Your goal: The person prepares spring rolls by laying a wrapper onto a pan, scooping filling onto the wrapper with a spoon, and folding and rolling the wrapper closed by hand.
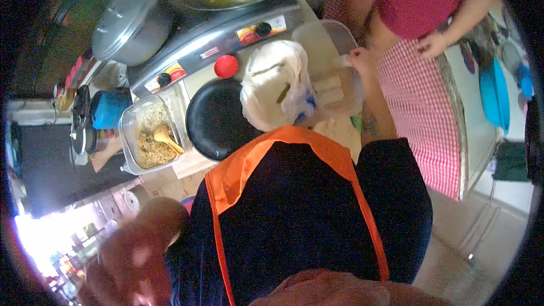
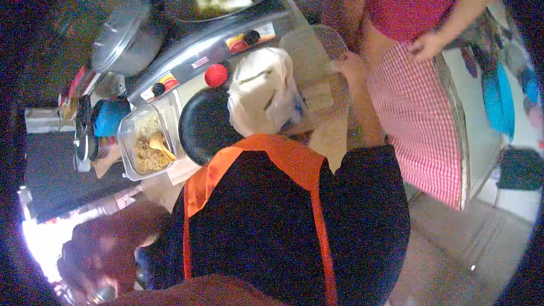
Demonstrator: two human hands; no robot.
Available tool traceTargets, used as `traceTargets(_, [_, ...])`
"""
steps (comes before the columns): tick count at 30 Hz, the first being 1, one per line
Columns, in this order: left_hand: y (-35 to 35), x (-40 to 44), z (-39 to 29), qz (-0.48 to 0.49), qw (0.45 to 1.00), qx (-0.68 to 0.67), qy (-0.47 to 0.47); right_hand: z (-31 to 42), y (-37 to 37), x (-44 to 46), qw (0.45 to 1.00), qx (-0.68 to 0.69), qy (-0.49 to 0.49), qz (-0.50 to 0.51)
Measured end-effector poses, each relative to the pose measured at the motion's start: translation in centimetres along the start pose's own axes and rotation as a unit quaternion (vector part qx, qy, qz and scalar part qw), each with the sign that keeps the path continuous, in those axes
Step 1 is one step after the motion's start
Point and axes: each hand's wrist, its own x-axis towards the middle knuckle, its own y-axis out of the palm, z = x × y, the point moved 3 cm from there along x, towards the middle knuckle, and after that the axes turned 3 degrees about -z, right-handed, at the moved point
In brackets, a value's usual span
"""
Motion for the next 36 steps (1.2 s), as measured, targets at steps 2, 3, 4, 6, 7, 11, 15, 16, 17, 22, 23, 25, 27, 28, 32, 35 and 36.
traceTargets(2, [2.0,1.5,-0.5,0.059,0.956,-0.238,0.159,0.3,0.3,-2.3,0.991,0.102,0.033,-0.080])
traceTargets(3, [2.2,1.9,0.0,0.063,0.953,-0.254,0.151,-0.9,1.5,-2.2,0.984,0.147,0.047,-0.090])
traceTargets(4, [2.7,2.3,0.8,0.093,0.957,-0.257,0.101,-1.7,2.2,-2.6,0.979,0.169,0.060,-0.097])
traceTargets(6, [3.3,2.5,1.9,0.095,0.960,-0.255,0.060,-1.9,3.0,-3.6,0.972,0.201,0.079,-0.089])
traceTargets(7, [3.4,2.5,2.2,0.091,0.960,-0.258,0.050,-1.3,3.3,-3.8,0.971,0.211,0.081,-0.072])
traceTargets(11, [3.9,2.5,2.4,0.075,0.963,-0.256,0.030,-2.5,5.7,-3.3,0.951,0.301,0.061,-0.036])
traceTargets(15, [4.0,2.2,2.8,0.058,0.967,-0.246,0.016,1.5,3.7,-4.8,0.916,0.387,0.099,0.044])
traceTargets(16, [4.0,2.1,2.7,0.051,0.968,-0.247,0.016,1.9,3.8,-4.6,0.922,0.370,0.089,0.069])
traceTargets(17, [3.9,2.1,2.7,0.045,0.968,-0.247,0.015,2.2,3.9,-4.4,0.928,0.351,0.079,0.096])
traceTargets(22, [3.1,1.8,2.2,0.014,0.965,-0.258,0.030,0.4,8.2,-1.6,0.982,0.043,-0.053,0.177])
traceTargets(23, [2.8,1.7,1.8,0.014,0.967,-0.253,0.038,0.3,9.5,-0.7,0.983,-0.002,-0.070,0.170])
traceTargets(25, [1.8,1.8,1.0,0.039,0.960,-0.274,0.050,3.4,8.1,-2.5,0.985,0.059,-0.042,0.157])
traceTargets(27, [0.4,1.5,0.2,0.072,0.950,-0.296,0.067,2.5,9.2,-1.4,0.987,0.040,-0.037,0.152])
traceTargets(28, [-0.3,1.3,-0.2,0.087,0.945,-0.308,0.075,2.9,9.0,-1.2,0.988,-0.024,-0.055,0.139])
traceTargets(32, [-0.8,1.2,0.4,0.056,0.919,-0.323,0.218,9.2,3.3,-4.7,0.993,-0.030,-0.095,-0.061])
traceTargets(35, [-1.2,-0.6,0.2,-0.031,0.838,0.053,0.542,14.4,-0.7,-8.1,0.973,-0.038,-0.162,-0.161])
traceTargets(36, [-1.0,-1.0,1.0,-0.063,0.813,0.086,0.572,17.0,-2.5,-9.8,0.971,-0.060,-0.160,-0.167])
